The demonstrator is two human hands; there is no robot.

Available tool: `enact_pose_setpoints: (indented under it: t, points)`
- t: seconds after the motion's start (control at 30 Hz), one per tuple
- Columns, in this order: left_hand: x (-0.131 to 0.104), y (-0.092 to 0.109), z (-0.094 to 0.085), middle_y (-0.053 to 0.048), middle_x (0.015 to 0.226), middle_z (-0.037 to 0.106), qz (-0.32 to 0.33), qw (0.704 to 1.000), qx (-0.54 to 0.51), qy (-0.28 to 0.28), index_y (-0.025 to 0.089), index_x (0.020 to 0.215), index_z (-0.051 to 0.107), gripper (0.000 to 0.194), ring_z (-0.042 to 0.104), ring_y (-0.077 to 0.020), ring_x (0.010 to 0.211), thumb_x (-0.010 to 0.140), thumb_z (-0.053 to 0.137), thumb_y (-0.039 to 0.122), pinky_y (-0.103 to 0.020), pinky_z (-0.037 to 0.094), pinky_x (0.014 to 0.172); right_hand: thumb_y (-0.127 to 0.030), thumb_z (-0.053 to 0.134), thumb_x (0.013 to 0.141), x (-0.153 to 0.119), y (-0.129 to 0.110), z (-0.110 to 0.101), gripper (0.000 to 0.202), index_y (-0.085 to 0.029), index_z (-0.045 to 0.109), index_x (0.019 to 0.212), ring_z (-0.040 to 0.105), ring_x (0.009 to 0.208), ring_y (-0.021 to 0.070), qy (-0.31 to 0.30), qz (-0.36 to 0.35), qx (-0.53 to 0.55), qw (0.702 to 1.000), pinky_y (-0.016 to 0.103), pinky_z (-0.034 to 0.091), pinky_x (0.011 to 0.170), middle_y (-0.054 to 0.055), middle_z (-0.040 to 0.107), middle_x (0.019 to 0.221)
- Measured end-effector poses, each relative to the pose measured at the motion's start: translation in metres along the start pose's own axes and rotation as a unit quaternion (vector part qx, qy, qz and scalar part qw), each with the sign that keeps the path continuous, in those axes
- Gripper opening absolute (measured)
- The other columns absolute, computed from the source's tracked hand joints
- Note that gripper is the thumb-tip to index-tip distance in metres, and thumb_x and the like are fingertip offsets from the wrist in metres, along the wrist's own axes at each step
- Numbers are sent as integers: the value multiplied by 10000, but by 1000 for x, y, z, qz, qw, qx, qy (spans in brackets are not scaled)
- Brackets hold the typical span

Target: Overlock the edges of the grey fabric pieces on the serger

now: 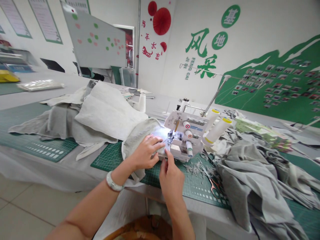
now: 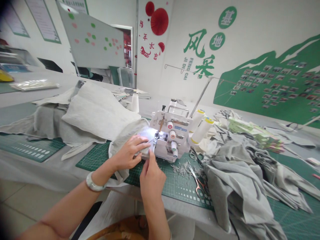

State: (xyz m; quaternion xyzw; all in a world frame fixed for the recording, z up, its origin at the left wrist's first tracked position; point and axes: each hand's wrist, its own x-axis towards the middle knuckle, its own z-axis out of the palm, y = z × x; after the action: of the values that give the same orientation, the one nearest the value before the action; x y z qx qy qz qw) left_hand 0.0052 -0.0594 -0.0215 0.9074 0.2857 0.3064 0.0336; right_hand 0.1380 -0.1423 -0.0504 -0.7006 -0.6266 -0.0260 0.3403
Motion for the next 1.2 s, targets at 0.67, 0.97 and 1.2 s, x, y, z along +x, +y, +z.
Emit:
enact_pose_setpoints:
  t: [0.67, 0.97, 1.2]
  points:
    - [8, -6, -2, -124, 1306, 551, -20, 1000, 16, -12, 155, 1280, 570, 456, 476, -258, 1241, 838, 471, 211, -475, 333, 1097, -154, 479, 917, 2, -24, -4, 506, -124, 360, 1407, 713, 572, 241, -102, 26, -162, 981, 248, 446, 480, 121, 725, 685]
    - [9, -6, 0, -144, 1300, 549, -27, 999, 43, -14, 116, 1284, 554, 452, 475, -270, 1228, 852, 461, 213, -469, 345, 1086, -161, 485, 923, 7, -27, -3, 542, -116, 312, 1434, 720, 605, 245, -116, 21, -149, 982, 253, 441, 492, 132, 737, 751]
    - [10, -3, 3, -140, 1285, 568, -35, 997, 74, -5, 111, 1248, 567, 406, 482, -258, 1217, 884, 405, 189, -462, 342, 1082, -130, 510, 902, 14, -31, -4, 542, -164, 351, 1419, 728, 668, 256, -138, 11, -118, 983, 271, 454, 529, 119, 744, 853]
